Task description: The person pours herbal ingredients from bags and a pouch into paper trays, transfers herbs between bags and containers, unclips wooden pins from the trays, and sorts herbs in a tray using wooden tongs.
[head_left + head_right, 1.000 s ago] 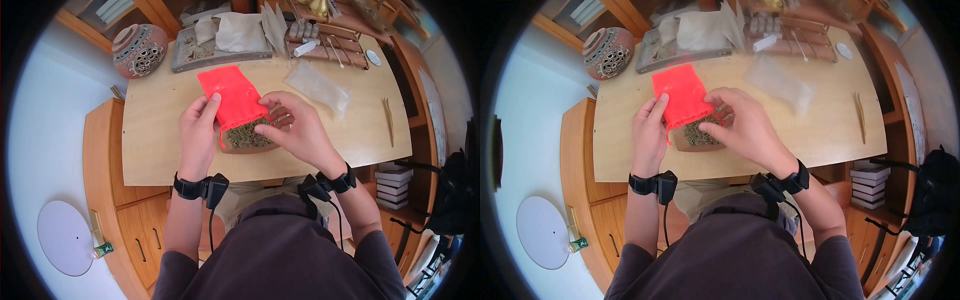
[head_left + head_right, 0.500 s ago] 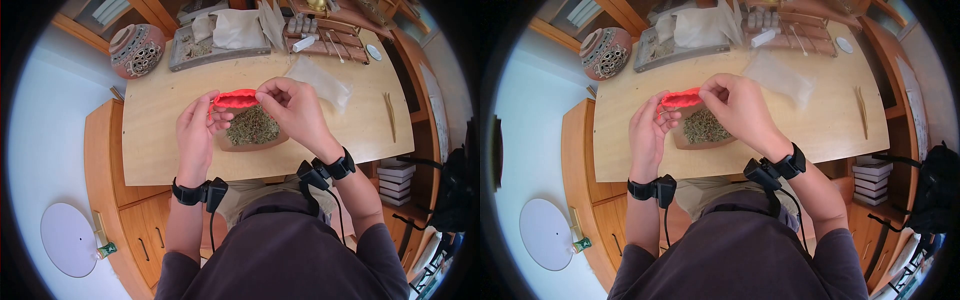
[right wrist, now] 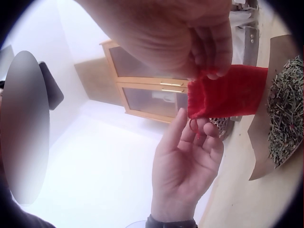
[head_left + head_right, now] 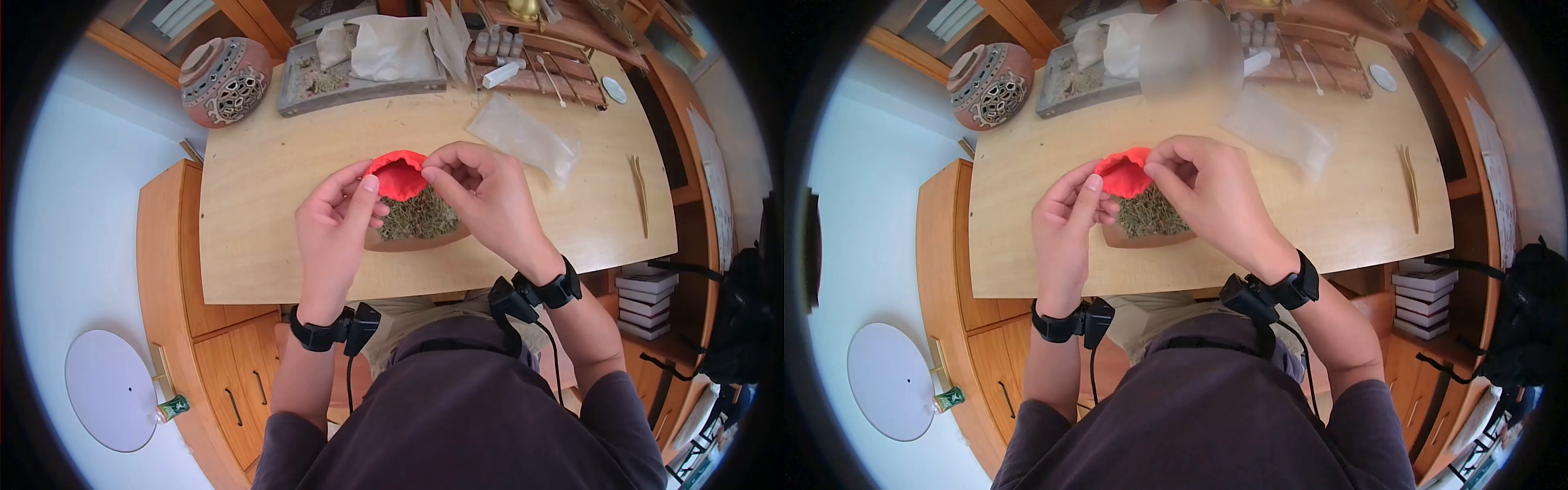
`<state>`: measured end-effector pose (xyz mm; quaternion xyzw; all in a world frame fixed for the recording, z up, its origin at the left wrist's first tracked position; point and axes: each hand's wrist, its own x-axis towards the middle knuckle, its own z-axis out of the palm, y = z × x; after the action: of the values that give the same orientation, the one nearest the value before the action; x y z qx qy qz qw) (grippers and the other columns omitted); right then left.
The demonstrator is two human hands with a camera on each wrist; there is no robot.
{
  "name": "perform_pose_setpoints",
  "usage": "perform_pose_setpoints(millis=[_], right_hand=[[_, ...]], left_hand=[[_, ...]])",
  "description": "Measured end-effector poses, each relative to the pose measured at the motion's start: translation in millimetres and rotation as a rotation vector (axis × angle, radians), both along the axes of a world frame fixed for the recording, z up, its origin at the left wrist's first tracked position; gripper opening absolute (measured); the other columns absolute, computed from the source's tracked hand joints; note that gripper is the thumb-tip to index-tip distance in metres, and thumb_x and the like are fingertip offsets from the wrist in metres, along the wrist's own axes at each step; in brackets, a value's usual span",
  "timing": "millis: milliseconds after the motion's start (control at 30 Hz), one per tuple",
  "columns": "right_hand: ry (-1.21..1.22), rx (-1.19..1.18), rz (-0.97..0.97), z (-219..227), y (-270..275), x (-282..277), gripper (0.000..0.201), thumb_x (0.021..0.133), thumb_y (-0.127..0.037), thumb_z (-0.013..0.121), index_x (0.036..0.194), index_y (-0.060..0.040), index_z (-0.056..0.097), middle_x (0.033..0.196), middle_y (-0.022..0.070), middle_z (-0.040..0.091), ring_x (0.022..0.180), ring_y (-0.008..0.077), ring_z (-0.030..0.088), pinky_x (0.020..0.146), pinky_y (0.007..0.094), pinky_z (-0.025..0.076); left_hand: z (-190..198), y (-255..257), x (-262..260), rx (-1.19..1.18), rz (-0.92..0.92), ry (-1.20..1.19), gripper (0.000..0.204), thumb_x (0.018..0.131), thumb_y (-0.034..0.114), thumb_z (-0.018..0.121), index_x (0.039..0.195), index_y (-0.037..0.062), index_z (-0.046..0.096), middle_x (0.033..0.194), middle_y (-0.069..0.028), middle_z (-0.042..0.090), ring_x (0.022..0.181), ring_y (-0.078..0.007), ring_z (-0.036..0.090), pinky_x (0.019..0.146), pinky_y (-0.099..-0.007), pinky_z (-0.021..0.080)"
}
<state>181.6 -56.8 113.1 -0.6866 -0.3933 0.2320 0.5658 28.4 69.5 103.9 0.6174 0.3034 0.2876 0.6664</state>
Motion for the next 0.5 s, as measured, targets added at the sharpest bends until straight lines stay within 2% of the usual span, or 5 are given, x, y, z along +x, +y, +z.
perform_pose_setpoints(millis=[100,200,300,367,500], right_hand=[[0.002,0.017,-0.006,-3,-1,-1,0.012,0.096,-0.007,0.069,0.101,0.0043,0.071,0.085,0.0013,0.070,0.076,0.0042,0.062,0.067,0.0207,0.050],[0.011,0.041,-0.030,-6,-2,0,0.012,0.094,-0.007,0.069,0.098,0.0042,0.071,0.083,0.0096,0.072,0.071,0.0119,0.066,0.067,0.0269,0.053],[0.044,0.027,-0.030,-10,-2,2,0.013,0.094,-0.007,0.069,0.100,0.0042,0.071,0.083,0.0096,0.072,0.072,0.0114,0.066,0.066,0.0268,0.053],[0.045,0.018,-0.012,-12,-3,3,0.014,0.096,-0.005,0.068,0.107,0.0039,0.070,0.087,0.0017,0.070,0.076,0.0054,0.063,0.067,0.0201,0.051],[0.013,0.093,-0.035,-14,-2,5,0.018,0.097,-0.004,0.067,0.113,0.0018,0.070,0.092,0.0018,0.071,0.080,0.0065,0.064,0.069,0.0208,0.052]], left_hand=[[-2,-1,-1,0.032,-0.009,0.004,0.031,0.099,0.016,0.068,0.124,-0.0020,0.067,0.094,-0.0052,0.071,0.078,-0.0090,0.067,0.066,-0.0223,0.054],[-3,-3,1,0.064,-0.004,0.024,0.030,0.099,0.015,0.068,0.125,-0.0002,0.067,0.094,-0.0044,0.070,0.077,-0.0082,0.067,0.066,-0.0214,0.053],[-4,-3,0,0.072,-0.018,0.019,0.029,0.099,0.014,0.068,0.124,0.0002,0.068,0.095,-0.0048,0.071,0.076,-0.0083,0.067,0.065,-0.0210,0.053],[-5,0,1,0.078,-0.014,0.025,0.028,0.099,0.014,0.068,0.123,-0.0004,0.068,0.096,-0.0057,0.072,0.076,-0.0086,0.067,0.065,-0.0212,0.053],[-3,10,-1,0.113,-0.009,0.056,0.030,0.101,0.015,0.065,0.124,-0.0034,0.065,0.097,-0.0073,0.072,0.077,-0.0091,0.065,0.066,-0.0225,0.050]])
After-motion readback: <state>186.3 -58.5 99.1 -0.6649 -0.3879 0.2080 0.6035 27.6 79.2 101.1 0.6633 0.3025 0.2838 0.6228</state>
